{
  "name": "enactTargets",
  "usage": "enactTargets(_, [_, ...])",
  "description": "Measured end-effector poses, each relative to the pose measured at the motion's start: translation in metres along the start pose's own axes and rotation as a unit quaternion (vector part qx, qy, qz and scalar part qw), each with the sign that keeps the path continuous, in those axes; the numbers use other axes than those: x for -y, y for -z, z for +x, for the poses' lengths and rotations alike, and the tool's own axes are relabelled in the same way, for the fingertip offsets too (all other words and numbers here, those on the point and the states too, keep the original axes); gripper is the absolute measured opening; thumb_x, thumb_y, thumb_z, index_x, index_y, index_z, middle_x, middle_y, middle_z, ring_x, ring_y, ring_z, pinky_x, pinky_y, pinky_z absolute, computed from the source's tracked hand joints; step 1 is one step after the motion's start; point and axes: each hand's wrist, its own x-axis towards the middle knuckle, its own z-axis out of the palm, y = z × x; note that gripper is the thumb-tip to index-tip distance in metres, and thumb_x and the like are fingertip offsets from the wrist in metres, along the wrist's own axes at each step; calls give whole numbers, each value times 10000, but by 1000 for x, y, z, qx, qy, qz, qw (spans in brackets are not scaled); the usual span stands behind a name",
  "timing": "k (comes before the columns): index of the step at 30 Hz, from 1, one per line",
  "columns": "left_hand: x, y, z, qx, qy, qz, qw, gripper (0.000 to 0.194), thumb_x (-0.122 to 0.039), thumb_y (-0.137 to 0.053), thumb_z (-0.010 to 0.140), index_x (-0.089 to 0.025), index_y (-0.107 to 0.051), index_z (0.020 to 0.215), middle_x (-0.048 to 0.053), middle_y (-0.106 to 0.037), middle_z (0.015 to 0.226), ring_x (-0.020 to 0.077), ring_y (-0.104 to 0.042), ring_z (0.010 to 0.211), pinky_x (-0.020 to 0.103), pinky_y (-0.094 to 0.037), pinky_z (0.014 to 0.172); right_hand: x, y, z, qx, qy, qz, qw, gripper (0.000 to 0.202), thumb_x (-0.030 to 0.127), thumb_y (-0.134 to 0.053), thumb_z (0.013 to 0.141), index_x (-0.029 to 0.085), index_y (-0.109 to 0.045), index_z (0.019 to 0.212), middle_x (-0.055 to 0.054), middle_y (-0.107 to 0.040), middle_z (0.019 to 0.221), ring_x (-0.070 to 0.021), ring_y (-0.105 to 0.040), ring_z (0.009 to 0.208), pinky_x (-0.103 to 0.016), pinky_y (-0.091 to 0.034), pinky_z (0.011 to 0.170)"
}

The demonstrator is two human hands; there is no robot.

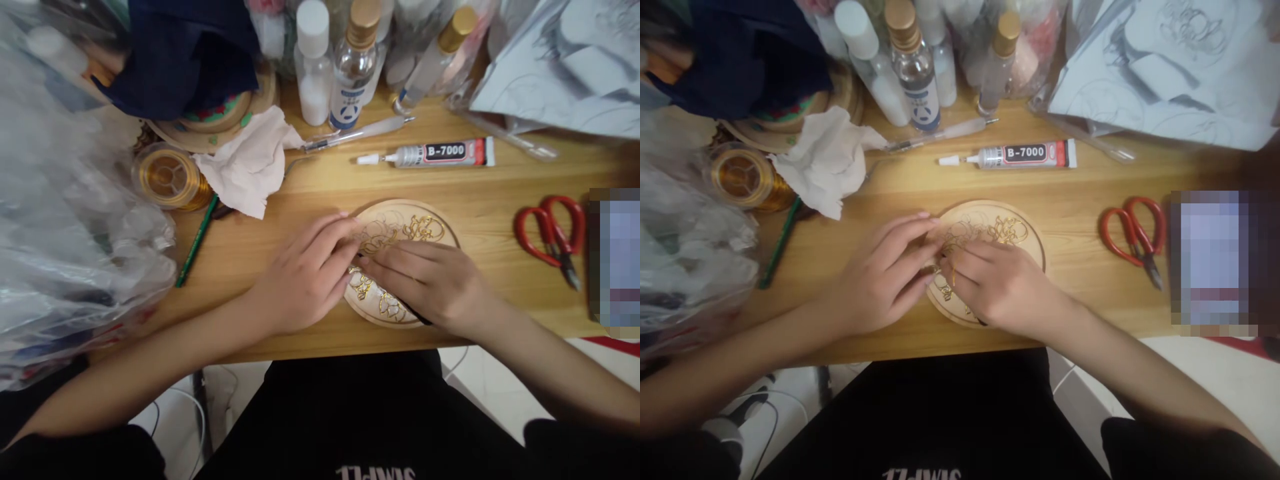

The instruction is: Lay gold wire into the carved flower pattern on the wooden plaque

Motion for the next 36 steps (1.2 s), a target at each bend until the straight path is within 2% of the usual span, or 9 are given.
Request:
enactTargets(4, [1,5,8,4,-20,31,999,167,-123,-503,916,-88,-611,1037,165,-574,1247,308,-500,1240,471,-471,1050,0,-6,-1,-27,6,-8,1000,300,94,-405,961,122,-685,857,-71,-708,810,-159,-639,769,-301,-566,664])
enactTargets(8, [4,7,13,-11,-51,46,998,137,-105,-527,893,-66,-639,960,195,-590,1193,328,-520,1197,473,-479,1027,-2,-4,0,-15,20,-4,1000,292,92,-416,958,116,-675,824,-77,-697,810,-162,-632,766,-302,-548,644])
enactTargets(12, [8,6,10,-3,-32,40,999,159,-130,-544,893,-101,-636,1019,176,-568,1233,325,-504,1220,520,-491,995,-3,-1,0,8,22,-1,1000,324,102,-373,974,130,-682,880,-67,-706,832,-156,-646,797,-301,-565,683])
enactTargets(15, [10,6,4,1,-19,24,1000,200,-142,-538,908,-106,-621,1086,181,-566,1247,315,-491,1249,532,-487,1002,-3,-5,-3,-14,-1,6,1000,283,124,-389,976,135,-671,978,-64,-712,853,-158,-656,817,-305,-578,710])
enactTargets(19, [10,6,-1,-18,-46,49,998,210,-135,-543,907,-93,-616,1099,173,-601,1199,308,-524,1210,501,-507,986,-3,-8,-4,-44,-17,18,999,250,127,-411,972,136,-661,988,-57,-721,850,-157,-676,821,-300,-594,730])
enactTargets(22, [10,6,-2,-27,-81,76,993,183,-139,-568,894,-102,-631,1062,160,-633,1165,310,-559,1163,477,-535,954,-3,-3,1,-33,-17,21,999,243,93,-425,958,104,-668,952,-67,-731,825,-161,-690,794,-290,-602,713])
enactTargets(26, [9,5,0,-37,-87,90,991,186,-141,-620,866,-61,-650,1031,182,-660,1125,330,-602,1109,475,-566,909,-3,2,5,-28,-23,16,999,239,78,-437,952,96,-672,916,-64,-736,791,-156,-692,750,-278,-601,686])
enactTargets(31, [5,5,1,-45,-103,170,979,188,-203,-620,888,-75,-653,1022,147,-688,1116,307,-639,1085,444,-570,905,-2,-1,2,-39,-34,25,998,187,89,-483,936,82,-663,886,-73,-723,753,-161,-681,713,-285,-592,659])
enactTargets(36, [2,3,-1,-51,-117,239,963,246,-310,-574,937,-117,-650,1068,89,-699,1113,253,-641,1114,390,-543,943,-5,1,-4,-51,-79,74,993,65,135,-633,861,117,-649,921,-72,-721,814,-166,-671,734,-301,-585,673])
